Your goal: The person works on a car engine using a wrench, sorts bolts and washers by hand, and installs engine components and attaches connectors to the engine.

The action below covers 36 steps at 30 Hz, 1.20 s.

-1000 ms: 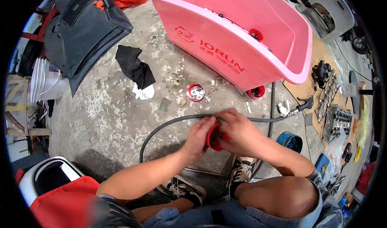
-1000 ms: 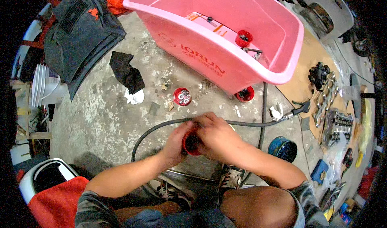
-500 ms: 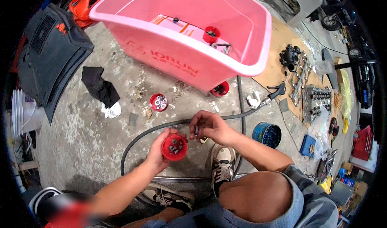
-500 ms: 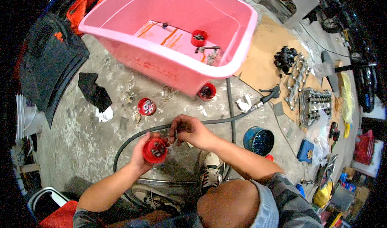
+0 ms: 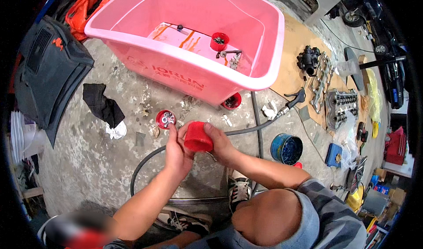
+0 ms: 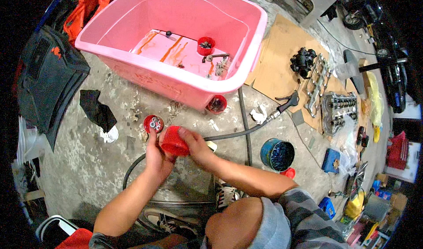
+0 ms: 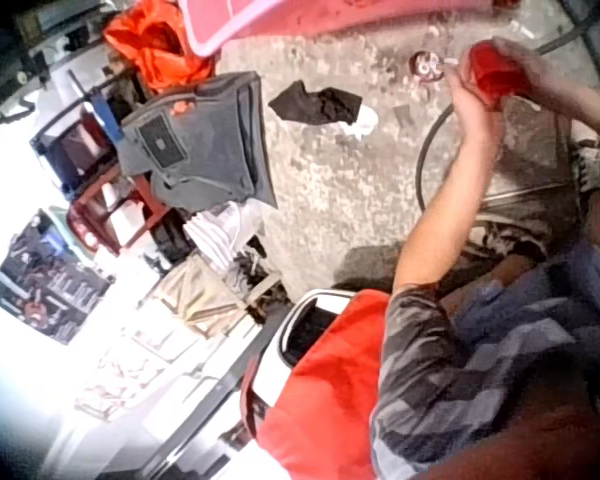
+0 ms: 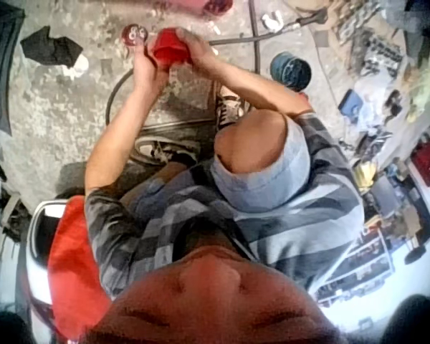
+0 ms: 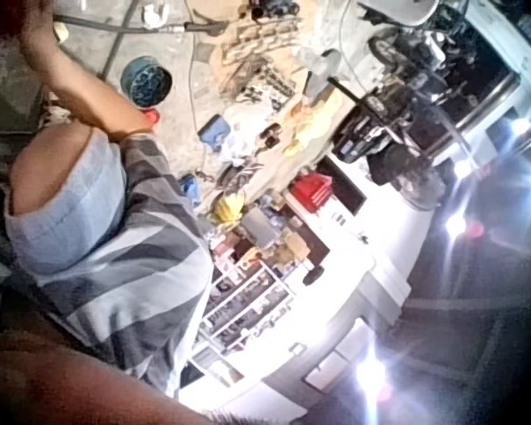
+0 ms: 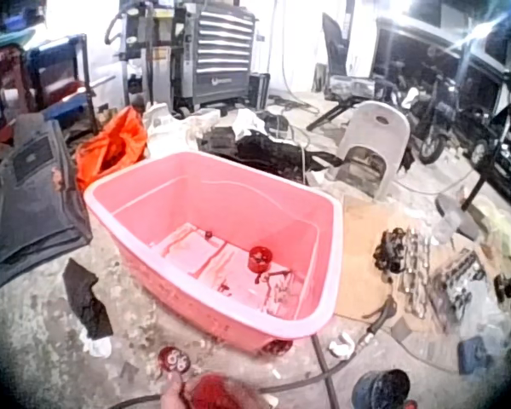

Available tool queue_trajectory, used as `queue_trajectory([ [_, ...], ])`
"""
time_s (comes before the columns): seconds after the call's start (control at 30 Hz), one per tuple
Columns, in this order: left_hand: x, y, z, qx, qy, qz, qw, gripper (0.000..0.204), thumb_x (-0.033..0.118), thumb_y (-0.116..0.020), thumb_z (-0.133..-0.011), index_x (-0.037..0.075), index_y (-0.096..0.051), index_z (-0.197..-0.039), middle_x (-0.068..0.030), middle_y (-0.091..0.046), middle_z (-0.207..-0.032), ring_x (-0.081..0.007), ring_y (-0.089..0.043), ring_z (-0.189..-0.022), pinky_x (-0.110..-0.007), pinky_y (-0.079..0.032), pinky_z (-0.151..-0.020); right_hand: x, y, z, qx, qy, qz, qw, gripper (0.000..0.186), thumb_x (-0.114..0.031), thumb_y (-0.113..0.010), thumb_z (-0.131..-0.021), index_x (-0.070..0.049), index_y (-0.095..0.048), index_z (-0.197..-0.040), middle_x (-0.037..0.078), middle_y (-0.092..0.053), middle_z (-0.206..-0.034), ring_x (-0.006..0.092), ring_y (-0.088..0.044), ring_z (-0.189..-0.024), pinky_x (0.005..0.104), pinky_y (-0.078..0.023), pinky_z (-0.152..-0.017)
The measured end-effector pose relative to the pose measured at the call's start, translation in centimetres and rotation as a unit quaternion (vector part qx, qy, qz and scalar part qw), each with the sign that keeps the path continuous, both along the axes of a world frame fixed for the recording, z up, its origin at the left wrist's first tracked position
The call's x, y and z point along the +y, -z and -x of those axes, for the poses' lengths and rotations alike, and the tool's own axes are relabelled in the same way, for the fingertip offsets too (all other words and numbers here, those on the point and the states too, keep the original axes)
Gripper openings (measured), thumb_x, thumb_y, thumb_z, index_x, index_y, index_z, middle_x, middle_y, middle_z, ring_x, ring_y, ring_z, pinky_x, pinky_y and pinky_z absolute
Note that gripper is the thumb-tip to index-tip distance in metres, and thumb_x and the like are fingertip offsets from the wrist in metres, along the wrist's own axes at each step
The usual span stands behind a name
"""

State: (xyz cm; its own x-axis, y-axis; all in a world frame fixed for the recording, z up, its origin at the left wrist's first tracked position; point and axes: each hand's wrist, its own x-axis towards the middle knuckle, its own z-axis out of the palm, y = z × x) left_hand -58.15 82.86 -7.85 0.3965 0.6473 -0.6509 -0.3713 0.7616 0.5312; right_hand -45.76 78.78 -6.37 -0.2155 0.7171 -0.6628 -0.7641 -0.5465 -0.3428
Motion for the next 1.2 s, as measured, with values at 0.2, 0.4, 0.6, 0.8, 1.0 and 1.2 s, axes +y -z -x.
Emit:
queue_trajectory([
  [0.2, 2.4, -4.1, -3.9, -0.076, -0.145, 0.1, 0.982, 0.043, 0.04, -0.039, -0.097, 0.003, -0.058, -0.11, -0.0147, -0.061, -0.117, -0.0282, -0.056, -0.11, -0.043, -0.042, -0.099, 1.5, -1.7, -3.2, -0.711, 0.001, -0.443, 0.546, 0.066, -0.029, -0.078, -0.066, 0.0, -0.047, -0.117, 0.017, -0.053, -0.105, 0.0338, -0.054, -0.097, 0.0401, -0.044, -0.086],
  [0.4, 0.6, 0.1, -3.0, -0.364, -0.182, 0.129, 0.904, 0.036, 0.031, -0.042, -0.096, 0.001, -0.063, -0.097, -0.0139, -0.064, -0.105, -0.0308, -0.055, -0.111, -0.044, -0.04, -0.101, 2.1, -0.3, -2.8, -0.221, 0.247, -0.207, 0.921, 0.057, -0.049, -0.043, -0.093, 0.001, -0.048, -0.12, 0.012, -0.057, -0.114, 0.0227, -0.055, -0.107, 0.0411, -0.044, -0.092],
  [0.6, 1.0, 0.1, -1.0, -0.21, -0.21, 0.179, 0.938, 0.035, 0.027, -0.04, -0.096, -0.002, -0.056, -0.107, -0.0155, -0.058, -0.115, -0.0324, -0.052, -0.114, -0.049, -0.037, -0.105, 1.9, 4.4, -4.2, -0.04, 0.172, 0.032, 0.984, 0.049, -0.063, -0.032, -0.091, -0.022, -0.055, -0.1, -0.003, -0.06, -0.087, 0.0169, -0.055, -0.075, 0.0324, -0.041, -0.062],
  [0.8, 2.2, 3.8, 2.3, -0.114, -0.151, 0.108, 0.976, 0.033, 0.024, -0.044, -0.095, -0.002, -0.053, -0.114, -0.0138, -0.06, -0.111, -0.0243, -0.058, -0.1, -0.037, -0.047, -0.09, 3.9, 8.3, -6.9, -0.149, -0.264, 0.048, 0.952, 0.057, -0.07, -0.034, -0.087, -0.02, -0.059, -0.092, -0.002, -0.058, -0.069, 0.0118, -0.048, -0.053, 0.0256, -0.035, -0.048],
  [1.0, 0.6, 7.0, 3.7, 0.363, 0.153, -0.327, 0.859, 0.032, 0.025, -0.05, -0.095, -0.003, -0.064, -0.098, -0.0115, -0.065, -0.072, -0.0198, -0.06, -0.061, -0.034, -0.046, -0.058, 5.9, 7.2, -2.2, -0.223, -0.313, -0.023, 0.923, 0.063, -0.07, -0.032, -0.088, -0.015, -0.063, -0.087, 0.0, -0.053, -0.06, 0.0113, -0.044, -0.046, 0.0242, -0.032, -0.044],
  [1.2, 2.4, 5.9, 1.3, 0.542, 0.147, -0.349, 0.75, 0.027, 0.019, -0.053, -0.086, -0.003, -0.067, -0.084, -0.0263, -0.06, -0.069, -0.0424, -0.061, -0.071, -0.044, -0.049, -0.065, 3.8, 14.0, -7.5, -0.719, -0.308, -0.226, 0.58, 0.035, -0.041, -0.058, -0.087, -0.006, -0.059, -0.086, 0.014, -0.06, -0.065, 0.0311, -0.059, -0.061, 0.041, -0.047, -0.057],
])
